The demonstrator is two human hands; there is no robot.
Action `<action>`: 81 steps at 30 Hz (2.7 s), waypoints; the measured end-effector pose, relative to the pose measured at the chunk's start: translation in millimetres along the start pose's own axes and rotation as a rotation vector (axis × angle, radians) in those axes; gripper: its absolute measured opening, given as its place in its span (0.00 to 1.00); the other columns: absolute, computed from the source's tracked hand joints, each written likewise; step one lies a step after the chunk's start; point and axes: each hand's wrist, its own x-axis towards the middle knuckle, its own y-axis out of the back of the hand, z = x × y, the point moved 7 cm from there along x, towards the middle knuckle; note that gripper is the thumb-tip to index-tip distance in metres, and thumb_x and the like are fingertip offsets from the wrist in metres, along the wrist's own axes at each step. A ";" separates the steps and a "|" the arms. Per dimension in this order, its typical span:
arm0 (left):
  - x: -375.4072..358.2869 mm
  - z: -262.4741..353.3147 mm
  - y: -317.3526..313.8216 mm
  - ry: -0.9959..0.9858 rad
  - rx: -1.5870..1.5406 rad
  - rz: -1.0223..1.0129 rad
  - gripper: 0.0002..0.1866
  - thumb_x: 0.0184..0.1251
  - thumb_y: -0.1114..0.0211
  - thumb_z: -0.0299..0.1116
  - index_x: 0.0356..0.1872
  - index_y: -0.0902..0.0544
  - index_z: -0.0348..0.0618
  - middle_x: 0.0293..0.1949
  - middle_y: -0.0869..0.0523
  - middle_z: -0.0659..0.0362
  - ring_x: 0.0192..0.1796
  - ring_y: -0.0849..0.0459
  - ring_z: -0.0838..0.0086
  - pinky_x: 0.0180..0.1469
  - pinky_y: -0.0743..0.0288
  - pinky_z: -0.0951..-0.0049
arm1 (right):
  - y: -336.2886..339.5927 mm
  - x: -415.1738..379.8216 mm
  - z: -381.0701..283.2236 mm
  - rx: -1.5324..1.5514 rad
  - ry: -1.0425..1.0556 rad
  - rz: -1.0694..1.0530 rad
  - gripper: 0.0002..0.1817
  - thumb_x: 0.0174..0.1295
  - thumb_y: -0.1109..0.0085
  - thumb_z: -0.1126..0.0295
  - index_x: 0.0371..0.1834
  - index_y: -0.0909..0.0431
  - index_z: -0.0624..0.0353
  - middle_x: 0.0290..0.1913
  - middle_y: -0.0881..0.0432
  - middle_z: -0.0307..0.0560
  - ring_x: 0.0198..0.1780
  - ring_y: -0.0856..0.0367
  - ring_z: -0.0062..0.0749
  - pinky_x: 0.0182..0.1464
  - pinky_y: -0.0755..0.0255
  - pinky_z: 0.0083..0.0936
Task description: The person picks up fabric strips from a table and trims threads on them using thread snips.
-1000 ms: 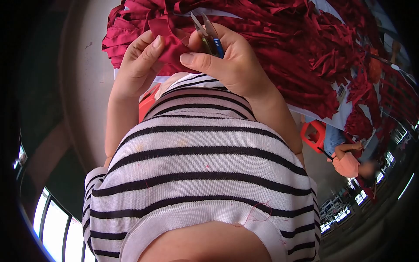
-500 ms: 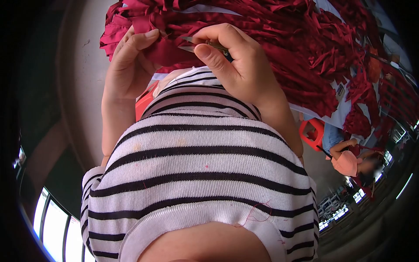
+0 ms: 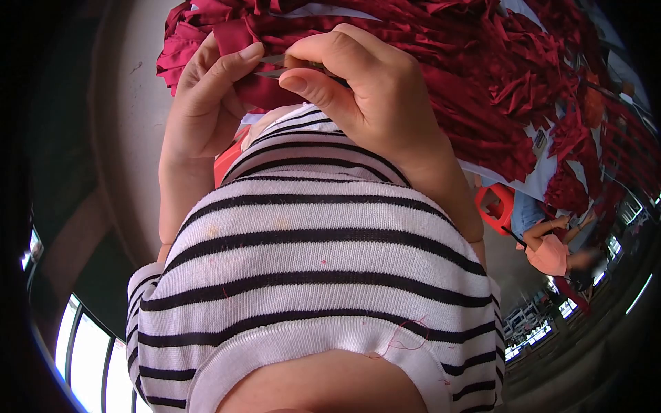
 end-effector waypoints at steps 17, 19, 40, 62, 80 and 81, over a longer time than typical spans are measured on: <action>7.3 -1.1 5.6 0.074 -0.094 0.061 0.10 0.57 0.42 0.19 0.41 0.26 0.39 0.37 0.18 0.55 0.35 0.16 0.74 0.31 0.18 0.78 | 13.3 -1.3 12.2 0.114 -0.087 0.153 0.09 0.58 0.42 0.67 0.33 0.26 0.62 0.26 0.22 0.41 0.23 0.29 0.18 0.25 0.35 0.15; 6.1 0.1 6.5 0.054 -0.061 0.062 0.11 0.56 0.43 0.17 0.41 0.25 0.38 0.38 0.18 0.55 0.35 0.16 0.73 0.31 0.18 0.78 | 17.5 -3.1 13.8 0.207 -0.182 0.203 0.08 0.62 0.47 0.69 0.36 0.27 0.64 0.26 0.24 0.36 0.26 0.32 0.11 0.28 0.37 0.10; -15.8 19.6 2.8 -0.512 0.640 0.029 0.08 0.50 0.39 0.13 0.32 0.21 0.32 0.36 0.19 0.54 0.40 0.20 0.73 0.47 0.25 0.71 | 4.5 -2.3 -0.6 0.022 -0.431 -0.046 0.09 0.56 0.41 0.66 0.30 0.25 0.62 0.25 0.22 0.45 0.25 0.24 0.29 0.28 0.31 0.21; -30.1 183.7 37.7 -0.761 0.259 0.037 0.08 0.65 0.49 0.25 0.39 0.23 0.33 0.43 0.19 0.52 0.42 0.19 0.70 0.50 0.25 0.68 | 61.3 -42.5 108.1 -0.477 -0.413 0.030 0.11 0.43 0.37 0.73 0.27 0.29 0.61 0.28 0.27 0.44 0.29 0.26 0.39 0.31 0.33 0.27; -16.7 311.0 160.1 -0.740 0.686 0.538 0.08 0.63 0.43 0.30 0.38 0.22 0.36 0.36 0.19 0.56 0.40 0.20 0.73 0.44 0.26 0.77 | 392.0 -309.0 140.0 0.402 -0.440 1.498 0.11 0.61 0.50 0.59 0.44 0.28 0.48 0.30 0.21 0.46 0.14 0.32 0.21 0.12 0.42 0.13; -12.6 310.9 158.0 -0.735 0.703 0.519 0.09 0.63 0.43 0.30 0.39 0.22 0.36 0.36 0.19 0.56 0.39 0.19 0.73 0.45 0.26 0.77 | 405.5 -319.4 134.1 0.396 -0.390 1.570 0.12 0.62 0.50 0.59 0.46 0.29 0.47 0.31 0.21 0.46 0.15 0.31 0.22 0.14 0.41 0.13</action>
